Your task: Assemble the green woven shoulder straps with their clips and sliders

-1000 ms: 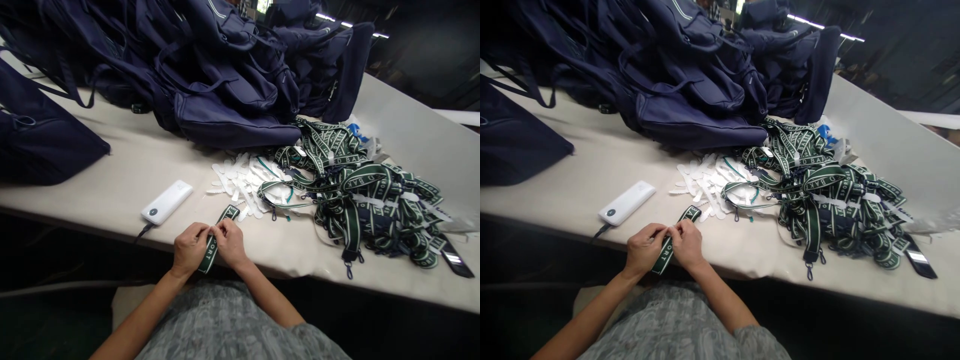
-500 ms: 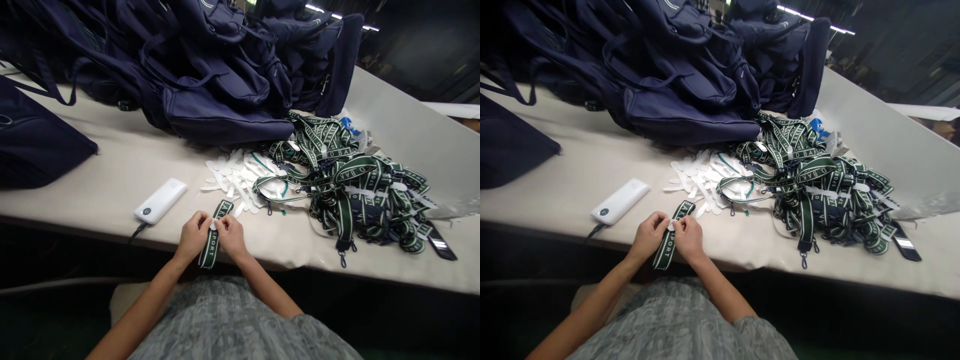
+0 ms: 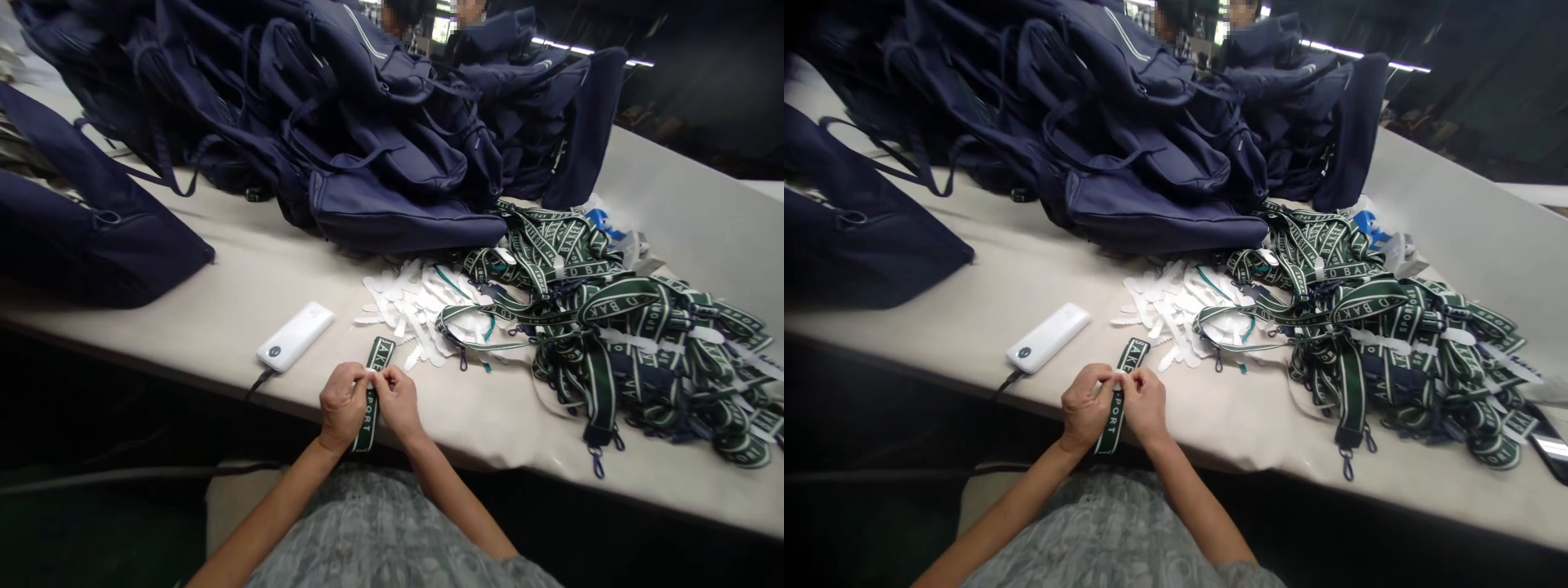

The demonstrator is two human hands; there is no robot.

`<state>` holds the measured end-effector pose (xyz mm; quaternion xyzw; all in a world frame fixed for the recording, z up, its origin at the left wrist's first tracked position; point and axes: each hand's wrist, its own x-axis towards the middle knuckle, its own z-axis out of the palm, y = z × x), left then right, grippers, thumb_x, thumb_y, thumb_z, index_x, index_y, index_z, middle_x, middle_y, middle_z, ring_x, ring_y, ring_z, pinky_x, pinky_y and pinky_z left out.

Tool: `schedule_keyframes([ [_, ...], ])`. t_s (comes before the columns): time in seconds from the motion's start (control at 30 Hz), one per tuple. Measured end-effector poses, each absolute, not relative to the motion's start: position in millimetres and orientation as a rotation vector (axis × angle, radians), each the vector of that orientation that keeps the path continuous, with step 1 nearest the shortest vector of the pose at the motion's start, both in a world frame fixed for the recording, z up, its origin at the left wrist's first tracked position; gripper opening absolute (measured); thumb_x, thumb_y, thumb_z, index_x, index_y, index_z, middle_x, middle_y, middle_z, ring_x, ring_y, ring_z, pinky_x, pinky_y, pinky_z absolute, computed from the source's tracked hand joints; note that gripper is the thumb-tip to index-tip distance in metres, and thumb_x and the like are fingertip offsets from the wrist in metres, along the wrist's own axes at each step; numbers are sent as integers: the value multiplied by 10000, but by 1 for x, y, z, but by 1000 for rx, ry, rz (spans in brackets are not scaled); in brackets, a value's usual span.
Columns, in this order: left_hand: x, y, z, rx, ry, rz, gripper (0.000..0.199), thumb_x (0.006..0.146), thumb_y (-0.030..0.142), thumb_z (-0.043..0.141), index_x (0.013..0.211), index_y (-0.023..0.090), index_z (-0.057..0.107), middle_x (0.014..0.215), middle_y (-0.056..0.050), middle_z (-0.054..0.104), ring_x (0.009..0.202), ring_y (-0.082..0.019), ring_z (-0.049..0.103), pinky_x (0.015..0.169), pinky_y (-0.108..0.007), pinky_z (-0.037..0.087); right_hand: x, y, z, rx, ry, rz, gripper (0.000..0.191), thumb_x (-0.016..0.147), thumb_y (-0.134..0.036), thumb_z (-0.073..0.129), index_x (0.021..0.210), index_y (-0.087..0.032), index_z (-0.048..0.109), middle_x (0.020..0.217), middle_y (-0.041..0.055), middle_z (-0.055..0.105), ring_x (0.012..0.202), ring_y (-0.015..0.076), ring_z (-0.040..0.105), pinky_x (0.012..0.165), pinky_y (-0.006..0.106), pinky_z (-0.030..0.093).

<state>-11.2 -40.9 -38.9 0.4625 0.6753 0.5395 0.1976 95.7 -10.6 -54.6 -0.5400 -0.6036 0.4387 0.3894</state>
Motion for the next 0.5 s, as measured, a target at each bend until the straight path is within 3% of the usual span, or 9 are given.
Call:
schedule_keyframes([
  [0.1,-12,-43,-38,1174,1918,1579,174,815,366,634,719,222,640,817,-52,672,862,-223,622,899,-344,476,95,-13,-55,-1381,-1521,1131,299,874,-408,552,659,-208,499,612,-35,504,581,138,476,572,254,376],
  [0.23,-20,-40,-40,920,1901,1597,224,795,406,660,718,200,614,680,-11,625,654,-173,573,683,-300,490,95,-13,-52,-1403,-1525,1099,287,860,-387,559,650,-214,467,608,-38,475,589,142,454,590,264,361],
  [0.33,-27,-37,-44,746,1815,1570,363,745,533,672,696,189,568,590,7,572,537,-151,536,533,-276,468,93,-14,-48,-1404,-1570,1042,258,857,-343,559,652,-213,469,629,-31,478,615,146,448,629,278,352],
  [0.5,-32,-32,-47,623,1722,1549,502,688,676,643,708,189,521,557,20,526,490,-144,523,496,-289,485,90,-6,-46,-1354,-1538,1168,248,848,-338,578,656,-208,487,640,-30,481,633,145,444,644,278,358],
])
